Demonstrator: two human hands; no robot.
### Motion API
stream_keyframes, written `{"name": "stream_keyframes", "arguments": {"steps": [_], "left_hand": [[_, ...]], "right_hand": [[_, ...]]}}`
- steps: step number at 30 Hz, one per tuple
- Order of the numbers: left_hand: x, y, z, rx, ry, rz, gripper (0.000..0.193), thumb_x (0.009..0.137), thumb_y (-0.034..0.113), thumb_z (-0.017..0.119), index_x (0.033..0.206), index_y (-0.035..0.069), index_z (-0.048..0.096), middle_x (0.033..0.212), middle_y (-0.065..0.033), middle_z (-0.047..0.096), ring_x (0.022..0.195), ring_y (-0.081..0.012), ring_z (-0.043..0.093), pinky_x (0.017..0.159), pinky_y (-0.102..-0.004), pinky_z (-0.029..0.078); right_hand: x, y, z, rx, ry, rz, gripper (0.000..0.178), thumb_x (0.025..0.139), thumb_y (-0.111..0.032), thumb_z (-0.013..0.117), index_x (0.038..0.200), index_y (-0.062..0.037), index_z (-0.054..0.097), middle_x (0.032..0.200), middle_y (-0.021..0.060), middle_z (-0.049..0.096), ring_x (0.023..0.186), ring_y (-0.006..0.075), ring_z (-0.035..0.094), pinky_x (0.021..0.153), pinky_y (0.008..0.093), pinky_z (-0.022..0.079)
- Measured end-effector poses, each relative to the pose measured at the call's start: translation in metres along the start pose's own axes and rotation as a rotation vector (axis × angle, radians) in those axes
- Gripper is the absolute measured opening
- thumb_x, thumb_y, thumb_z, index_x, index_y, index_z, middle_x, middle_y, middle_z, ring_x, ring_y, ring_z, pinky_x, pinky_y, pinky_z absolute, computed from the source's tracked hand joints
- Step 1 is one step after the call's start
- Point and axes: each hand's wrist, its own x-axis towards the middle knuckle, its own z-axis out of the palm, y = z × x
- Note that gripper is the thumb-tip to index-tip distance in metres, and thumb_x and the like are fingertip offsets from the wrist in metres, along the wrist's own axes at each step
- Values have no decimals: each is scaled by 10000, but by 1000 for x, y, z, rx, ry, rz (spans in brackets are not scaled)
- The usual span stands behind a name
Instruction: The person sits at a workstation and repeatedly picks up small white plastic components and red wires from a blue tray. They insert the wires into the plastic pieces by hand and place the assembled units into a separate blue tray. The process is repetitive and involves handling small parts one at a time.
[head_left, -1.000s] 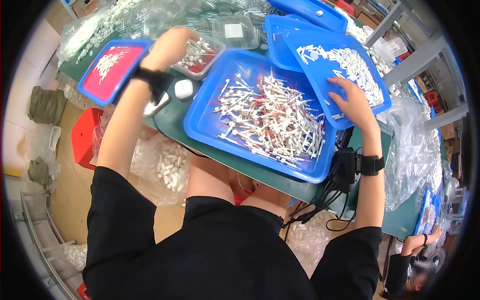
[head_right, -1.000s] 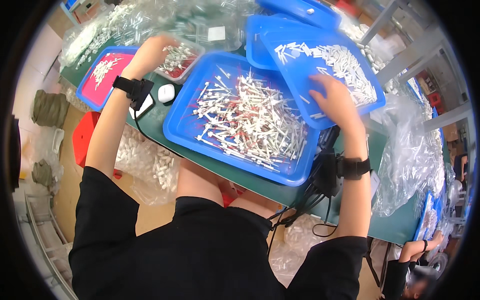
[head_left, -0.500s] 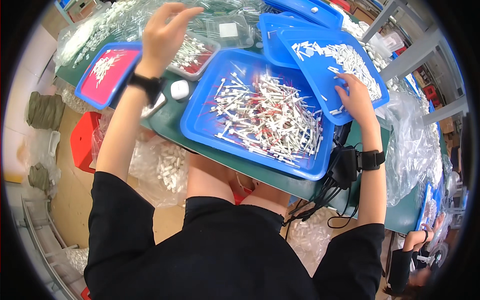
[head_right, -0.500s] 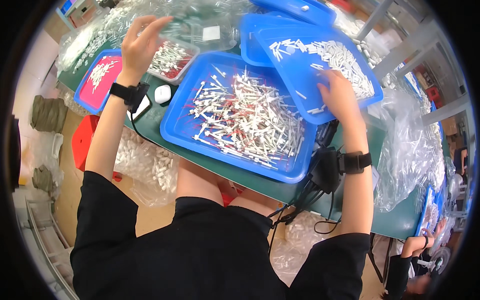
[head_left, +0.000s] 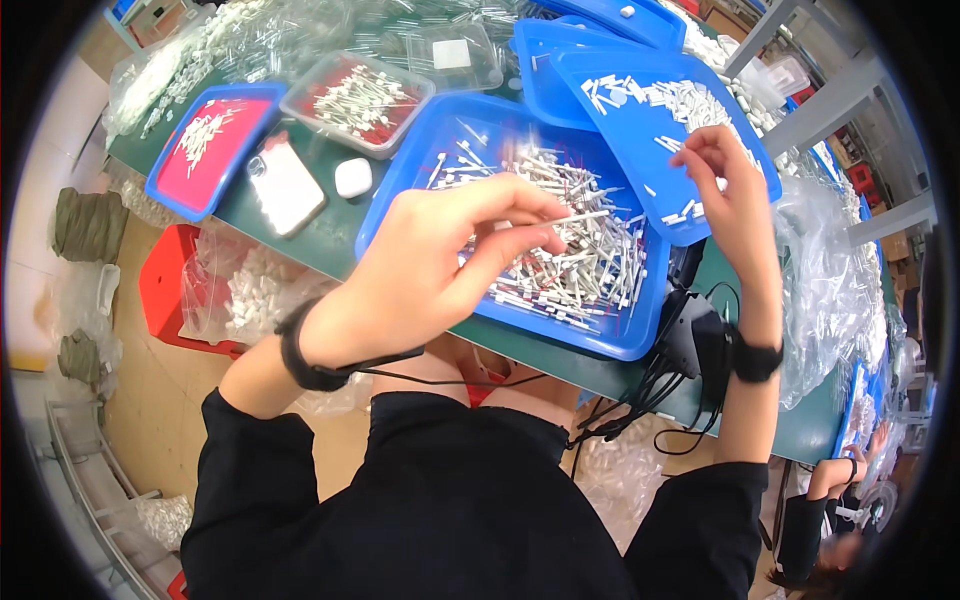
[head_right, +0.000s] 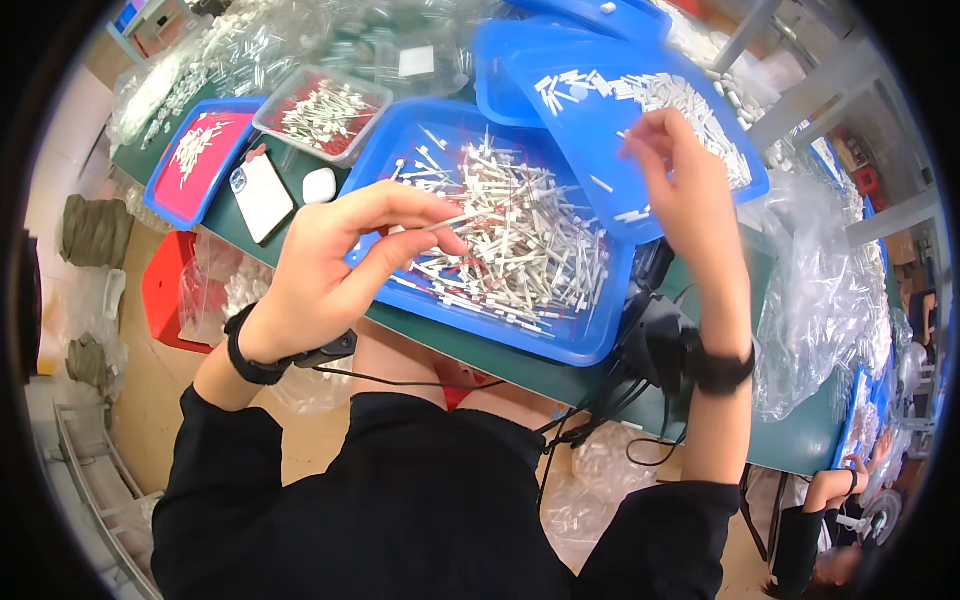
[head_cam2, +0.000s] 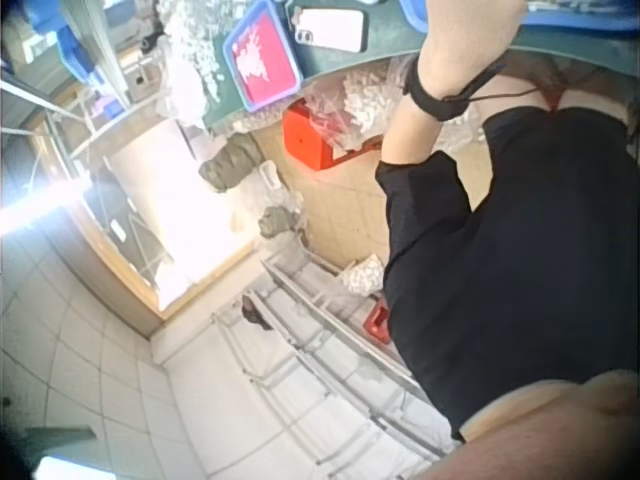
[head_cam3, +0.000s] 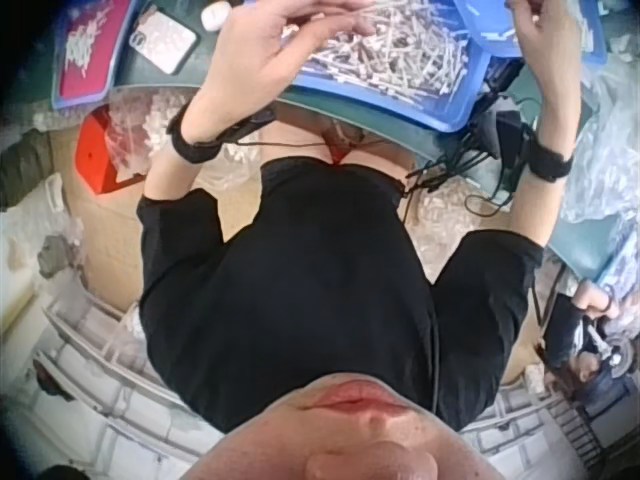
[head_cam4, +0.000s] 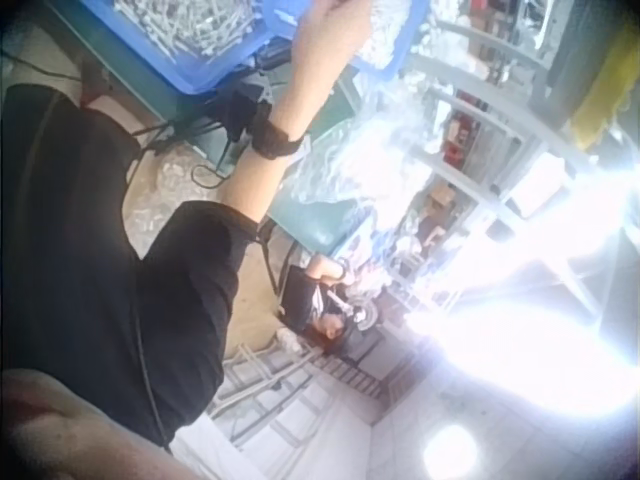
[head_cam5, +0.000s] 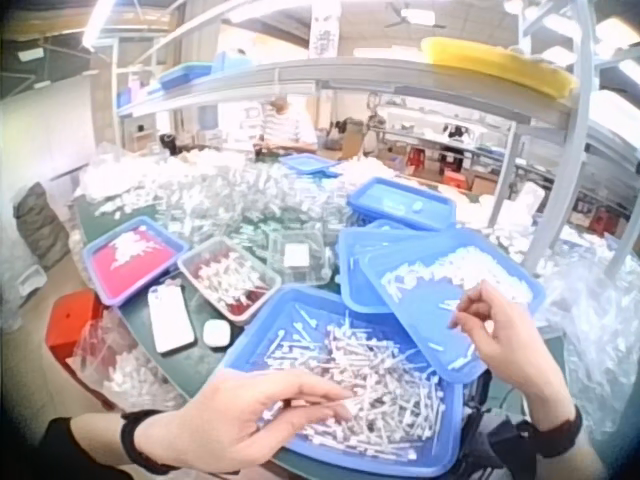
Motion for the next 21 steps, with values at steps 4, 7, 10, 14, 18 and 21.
{"name": "stream_keyframes", "arguments": {"steps": [4, 7, 10, 14, 18, 21], "left_hand": [[-7, 4, 5, 59, 24, 51, 205, 869, -65, 525, 1030, -17, 642, 879, -97, 698, 809, -169, 673, 686, -252, 520], [-5, 7, 16, 60, 59, 135, 177, 848, -82, 552, 976, -20, 659, 872, -121, 700, 779, -198, 682, 692, -279, 535], [-3, 9, 17, 132, 76, 197, 180, 835, -81, 568, 974, -20, 663, 867, -116, 697, 763, -200, 680, 684, -273, 534], [-6, 8, 18, 184, 84, 249, 191, 813, -88, 587, 974, -20, 665, 849, -120, 689, 737, -220, 673, 659, -274, 533], [-8, 4, 20, 245, 51, 273, 196, 794, -91, 604, 964, -17, 668, 830, -124, 680, 717, -232, 665, 638, -281, 531], [-5, -1, 28, 310, 127, 291, 209, 779, -84, 624, 968, -8, 671, 827, -121, 679, 713, -226, 663, 630, -281, 529]], "right_hand": [[-42, -76, -5, 458, -192, -16, 165, 896, -7, 558, 1050, 40, 593, 853, 98, 671, 748, 114, 610, 685, 222, 475], [-58, -87, -3, 585, -166, -17, 148, 855, 30, 595, 995, 55, 635, 864, 109, 670, 741, 127, 635, 656, 229, 497], [-66, -90, -2, 667, -121, 67, 150, 807, 50, 646, 950, 26, 685, 838, 87, 686, 729, 109, 641, 632, 220, 498], [-71, -86, -1, 650, -134, 45, 161, 795, 54, 654, 947, 18, 695, 825, 87, 686, 674, 104, 618, 601, 222, 485], [-70, -84, 5, 445, -120, -91, 177, 775, 42, 676, 942, -11, 701, 804, 85, 690, 657, 134, 636, 587, 238, 487], [-70, -92, 8, 133, -51, -236, 170, 763, 28, 691, 921, -32, 701, 788, 87, 688, 677, 173, 661, 593, 256, 498]]}}
